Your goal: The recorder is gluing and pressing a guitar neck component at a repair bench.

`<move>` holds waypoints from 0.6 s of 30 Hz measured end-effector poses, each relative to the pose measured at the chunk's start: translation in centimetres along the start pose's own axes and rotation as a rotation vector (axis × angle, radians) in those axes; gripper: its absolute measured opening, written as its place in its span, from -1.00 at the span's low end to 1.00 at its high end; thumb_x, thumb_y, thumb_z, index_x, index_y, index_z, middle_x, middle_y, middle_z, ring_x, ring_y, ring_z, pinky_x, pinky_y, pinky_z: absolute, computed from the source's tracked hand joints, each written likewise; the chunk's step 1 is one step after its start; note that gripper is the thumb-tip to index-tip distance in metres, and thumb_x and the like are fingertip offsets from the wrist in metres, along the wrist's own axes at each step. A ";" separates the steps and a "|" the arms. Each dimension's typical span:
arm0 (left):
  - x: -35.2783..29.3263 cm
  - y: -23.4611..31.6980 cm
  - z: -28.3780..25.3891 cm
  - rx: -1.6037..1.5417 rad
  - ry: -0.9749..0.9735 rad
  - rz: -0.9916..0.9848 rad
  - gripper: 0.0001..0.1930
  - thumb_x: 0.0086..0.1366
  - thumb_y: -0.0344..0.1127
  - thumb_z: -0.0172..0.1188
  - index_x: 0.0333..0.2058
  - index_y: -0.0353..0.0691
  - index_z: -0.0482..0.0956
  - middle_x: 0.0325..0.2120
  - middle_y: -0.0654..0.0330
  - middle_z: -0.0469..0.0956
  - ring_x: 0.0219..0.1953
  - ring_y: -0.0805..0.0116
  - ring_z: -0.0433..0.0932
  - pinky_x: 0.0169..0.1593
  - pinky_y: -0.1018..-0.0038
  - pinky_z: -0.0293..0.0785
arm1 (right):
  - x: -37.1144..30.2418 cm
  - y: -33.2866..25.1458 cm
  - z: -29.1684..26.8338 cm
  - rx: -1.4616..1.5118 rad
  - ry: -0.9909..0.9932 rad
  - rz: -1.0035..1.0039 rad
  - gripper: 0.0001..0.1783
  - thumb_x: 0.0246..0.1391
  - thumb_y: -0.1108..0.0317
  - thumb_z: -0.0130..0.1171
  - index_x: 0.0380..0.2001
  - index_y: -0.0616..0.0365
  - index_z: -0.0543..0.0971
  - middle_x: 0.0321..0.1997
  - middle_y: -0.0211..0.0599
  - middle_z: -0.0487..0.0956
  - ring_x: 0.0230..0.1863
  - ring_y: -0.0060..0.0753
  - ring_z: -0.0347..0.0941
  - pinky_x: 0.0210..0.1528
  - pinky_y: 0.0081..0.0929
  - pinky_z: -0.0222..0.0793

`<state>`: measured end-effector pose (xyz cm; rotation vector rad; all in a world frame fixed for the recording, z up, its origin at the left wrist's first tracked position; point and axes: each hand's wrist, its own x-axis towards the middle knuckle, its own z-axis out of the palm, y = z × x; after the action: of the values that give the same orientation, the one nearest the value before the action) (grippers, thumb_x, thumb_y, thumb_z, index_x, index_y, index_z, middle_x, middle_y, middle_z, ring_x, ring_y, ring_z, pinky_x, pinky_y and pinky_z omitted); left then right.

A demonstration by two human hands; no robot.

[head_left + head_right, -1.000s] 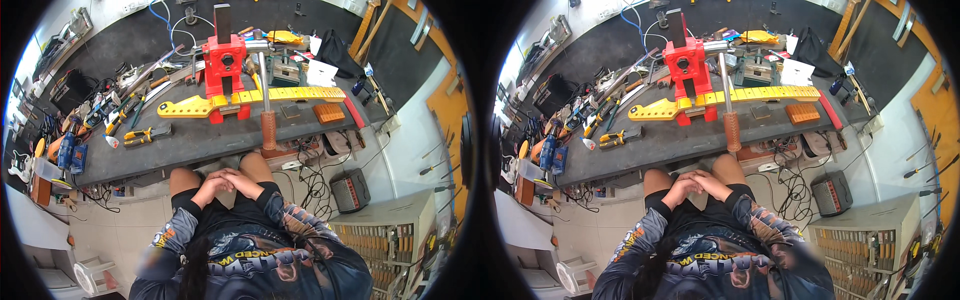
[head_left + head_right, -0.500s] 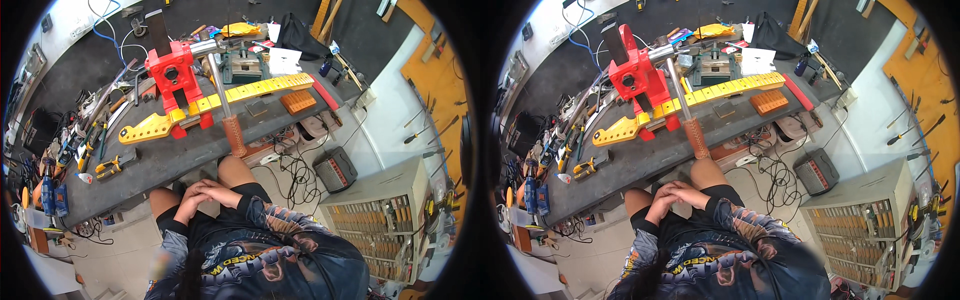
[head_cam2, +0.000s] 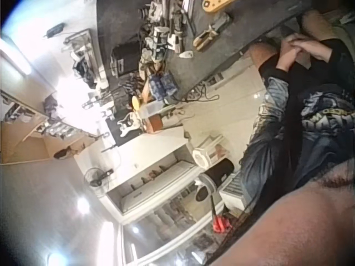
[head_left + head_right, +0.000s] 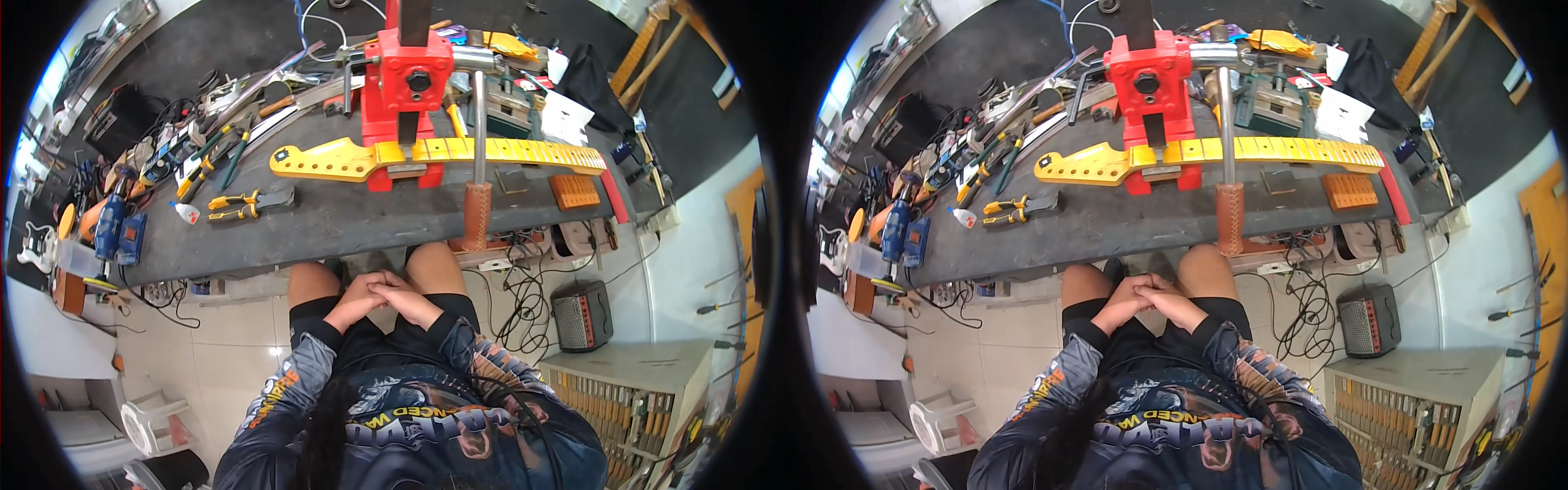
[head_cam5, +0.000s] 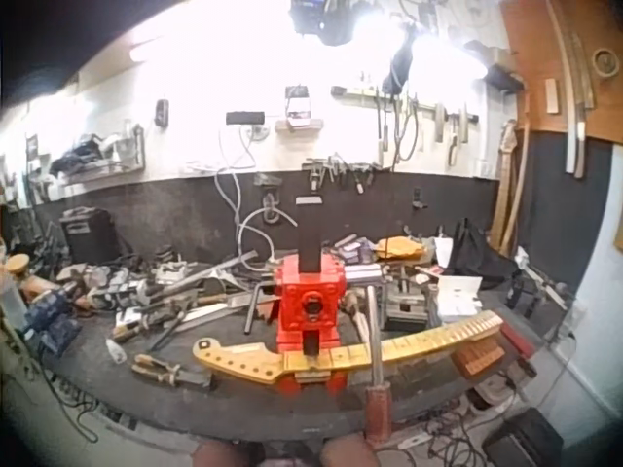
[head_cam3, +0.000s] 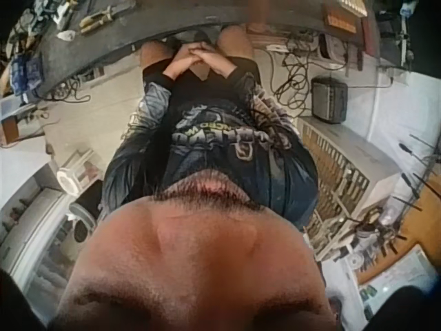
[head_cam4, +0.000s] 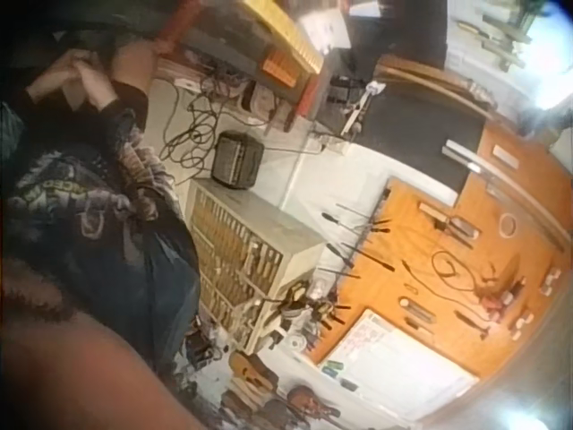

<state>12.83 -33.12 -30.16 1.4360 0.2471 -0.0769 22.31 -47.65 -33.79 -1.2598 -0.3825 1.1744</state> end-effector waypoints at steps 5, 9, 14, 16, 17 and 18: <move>0.5 -2.7 -0.6 0.018 0.000 0.040 -0.92 0.34 -0.46 0.33 -0.22 -0.29 0.65 -0.35 0.31 0.61 -0.30 0.51 0.59 -0.24 0.51 0.48 | -0.1 0.0 -0.3 -0.061 -0.018 0.014 -0.62 0.60 0.07 0.23 0.19 0.13 0.57 -0.06 -0.42 0.60 -0.15 -0.57 0.52 -0.12 -0.53 0.46; 1.1 -3.4 -0.4 -0.043 -0.022 -0.035 -0.93 0.32 -0.53 0.30 -0.23 -0.32 0.63 -0.34 0.27 0.62 -0.32 0.46 0.61 -0.24 0.47 0.51 | 0.4 1.2 -1.1 -0.089 -0.001 0.063 -0.66 0.63 0.14 0.16 0.21 0.14 0.57 -0.05 -0.43 0.59 -0.14 -0.58 0.50 -0.09 -0.54 0.43; 1.5 -3.7 -0.9 -0.059 -0.066 -0.014 -0.91 0.31 -0.57 0.28 -0.23 -0.32 0.62 -0.34 0.26 0.62 -0.31 0.44 0.63 -0.23 0.45 0.53 | 0.4 1.2 -1.0 -0.052 0.052 0.032 -0.61 0.56 0.09 0.22 0.13 0.21 0.55 -0.09 -0.33 0.58 -0.21 -0.50 0.49 -0.16 -0.47 0.44; 1.5 -3.7 -0.7 -0.035 -0.060 -0.011 -0.92 0.31 -0.56 0.28 -0.24 -0.32 0.62 -0.34 0.26 0.61 -0.30 0.44 0.62 -0.22 0.45 0.53 | 0.2 0.9 -0.7 -0.085 0.056 0.027 -0.61 0.56 0.09 0.22 0.14 0.21 0.55 -0.08 -0.32 0.57 -0.20 -0.50 0.49 -0.16 -0.47 0.44; 1.5 -3.5 -0.7 -0.036 -0.059 -0.009 -0.92 0.31 -0.56 0.28 -0.24 -0.32 0.62 -0.34 0.26 0.61 -0.30 0.44 0.62 -0.22 0.45 0.53 | 0.1 0.6 -0.6 -0.119 0.059 0.023 -0.60 0.56 0.09 0.22 0.15 0.21 0.55 -0.07 -0.31 0.57 -0.18 -0.50 0.49 -0.16 -0.47 0.44; 1.5 -3.2 -0.7 -0.022 -0.056 0.008 -0.93 0.30 -0.55 0.29 -0.26 -0.31 0.62 -0.35 0.26 0.60 -0.29 0.45 0.62 -0.22 0.44 0.53 | 0.0 0.3 -0.5 -0.121 0.058 0.022 -0.60 0.56 0.09 0.22 0.15 0.21 0.55 -0.07 -0.31 0.57 -0.18 -0.50 0.49 -0.16 -0.47 0.44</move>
<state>13.56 -32.69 -33.64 1.4105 0.1954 -0.1070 22.62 -47.95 -34.24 -1.4033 -0.4027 1.1447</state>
